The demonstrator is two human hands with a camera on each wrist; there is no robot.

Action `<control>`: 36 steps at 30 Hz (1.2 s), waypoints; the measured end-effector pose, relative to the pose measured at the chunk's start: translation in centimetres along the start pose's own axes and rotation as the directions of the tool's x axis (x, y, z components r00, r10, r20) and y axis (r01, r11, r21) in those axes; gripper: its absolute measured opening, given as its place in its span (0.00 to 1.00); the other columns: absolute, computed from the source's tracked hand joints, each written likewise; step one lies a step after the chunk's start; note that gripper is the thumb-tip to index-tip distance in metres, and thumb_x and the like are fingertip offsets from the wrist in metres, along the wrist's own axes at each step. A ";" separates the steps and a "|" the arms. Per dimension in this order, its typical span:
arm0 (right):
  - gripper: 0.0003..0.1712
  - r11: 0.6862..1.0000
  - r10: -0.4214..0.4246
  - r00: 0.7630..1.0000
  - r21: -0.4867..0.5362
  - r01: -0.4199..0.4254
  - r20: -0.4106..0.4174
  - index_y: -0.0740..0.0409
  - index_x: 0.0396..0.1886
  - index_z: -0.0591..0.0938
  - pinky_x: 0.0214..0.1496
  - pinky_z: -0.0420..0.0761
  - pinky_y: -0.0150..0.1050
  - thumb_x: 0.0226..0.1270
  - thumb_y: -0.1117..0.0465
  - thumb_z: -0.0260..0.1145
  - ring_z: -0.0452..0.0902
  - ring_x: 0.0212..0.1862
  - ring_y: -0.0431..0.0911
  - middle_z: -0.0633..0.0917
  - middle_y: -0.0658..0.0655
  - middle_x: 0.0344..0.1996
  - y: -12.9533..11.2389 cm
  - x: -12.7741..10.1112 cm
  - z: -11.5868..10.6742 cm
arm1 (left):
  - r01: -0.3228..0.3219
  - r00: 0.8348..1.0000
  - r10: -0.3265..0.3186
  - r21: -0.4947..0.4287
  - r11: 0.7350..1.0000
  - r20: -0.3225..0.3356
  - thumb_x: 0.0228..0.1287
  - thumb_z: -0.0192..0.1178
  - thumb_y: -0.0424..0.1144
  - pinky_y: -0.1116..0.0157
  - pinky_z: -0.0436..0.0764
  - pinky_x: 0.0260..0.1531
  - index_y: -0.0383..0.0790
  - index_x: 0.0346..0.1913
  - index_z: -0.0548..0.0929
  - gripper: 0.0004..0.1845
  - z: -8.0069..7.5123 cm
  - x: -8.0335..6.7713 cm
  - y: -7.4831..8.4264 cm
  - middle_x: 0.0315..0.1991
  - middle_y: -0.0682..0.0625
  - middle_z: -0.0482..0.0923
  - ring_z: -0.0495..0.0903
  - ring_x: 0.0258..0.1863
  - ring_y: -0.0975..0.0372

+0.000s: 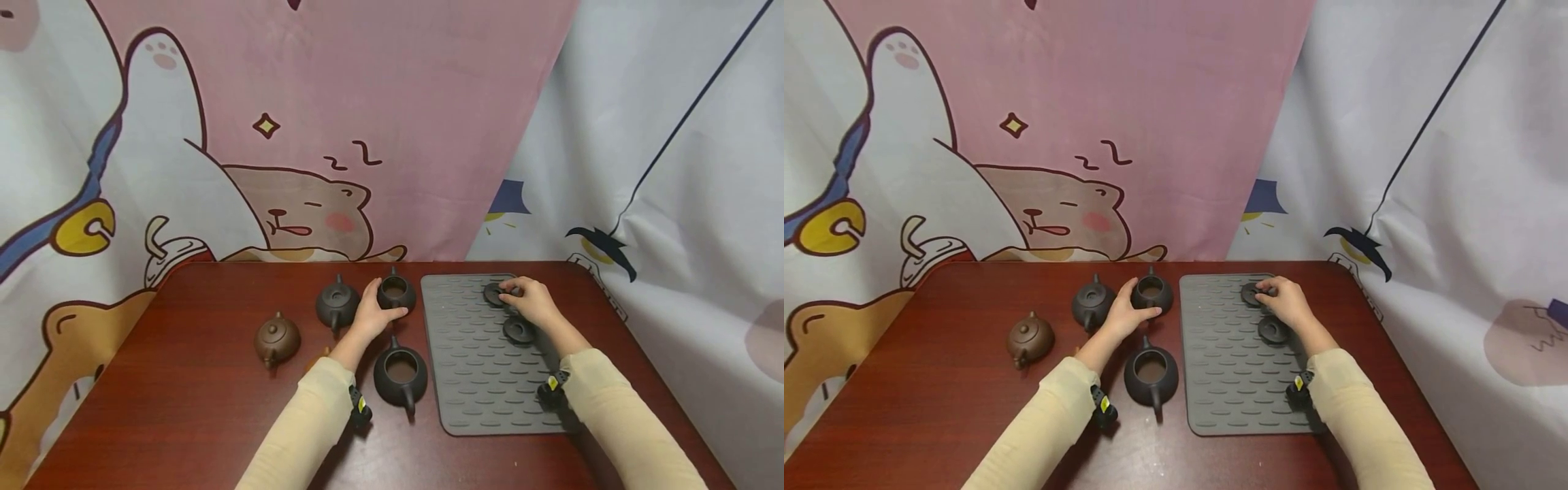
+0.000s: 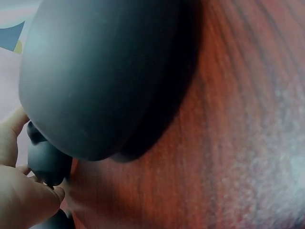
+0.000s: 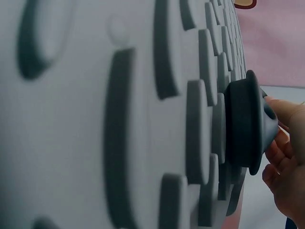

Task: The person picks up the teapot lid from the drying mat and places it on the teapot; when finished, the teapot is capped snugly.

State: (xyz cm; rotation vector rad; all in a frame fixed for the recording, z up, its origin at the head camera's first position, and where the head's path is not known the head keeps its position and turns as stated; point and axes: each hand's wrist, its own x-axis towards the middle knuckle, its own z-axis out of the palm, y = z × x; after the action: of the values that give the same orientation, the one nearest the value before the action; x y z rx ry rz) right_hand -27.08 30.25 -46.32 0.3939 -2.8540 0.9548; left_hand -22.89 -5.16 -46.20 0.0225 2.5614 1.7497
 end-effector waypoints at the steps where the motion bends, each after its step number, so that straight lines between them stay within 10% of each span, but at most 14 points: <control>1: 0.15 1.000 0.001 1.000 0.000 -0.001 0.000 0.64 0.49 0.83 0.29 0.69 0.43 0.64 0.63 0.67 0.69 0.32 0.50 0.80 0.62 0.42 0.0 0.0 0.1 | 0.002 1.000 -0.002 -0.003 1.000 -0.002 0.55 0.72 0.39 0.48 0.61 0.63 0.36 0.74 0.54 0.48 0.0 0.0 0.0 0.74 0.42 0.49 0.54 0.70 0.48; 18: 0.10 0.994 0.107 0.991 0.029 -0.104 -0.085 0.65 0.41 0.85 0.24 0.72 0.39 0.63 0.63 0.68 0.73 0.25 0.47 0.83 0.63 0.37 -1.0 0.3 0.7 | 0.004 1.000 -0.004 -0.005 1.000 -0.007 0.56 0.71 0.39 0.47 0.62 0.62 0.38 0.74 0.55 0.47 0.0 0.0 -0.3 0.74 0.43 0.49 0.54 0.70 0.47; 36: 0.07 0.999 0.035 0.982 0.026 -0.031 -0.185 0.63 0.38 0.85 0.25 0.71 0.40 0.61 0.65 0.70 0.72 0.27 0.47 0.83 0.62 0.37 -2.4 0.7 0.0 | -0.007 1.000 0.007 0.007 1.000 -0.018 0.54 0.72 0.39 0.48 0.62 0.63 0.36 0.73 0.56 0.47 0.1 0.3 -0.5 0.73 0.42 0.51 0.56 0.69 0.47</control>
State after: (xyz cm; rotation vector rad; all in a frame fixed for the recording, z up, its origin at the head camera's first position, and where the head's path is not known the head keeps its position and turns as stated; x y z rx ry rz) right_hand -27.08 28.21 -44.80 0.2462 -2.6913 0.9757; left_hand -23.14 -5.21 -46.73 0.0164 2.5834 1.7511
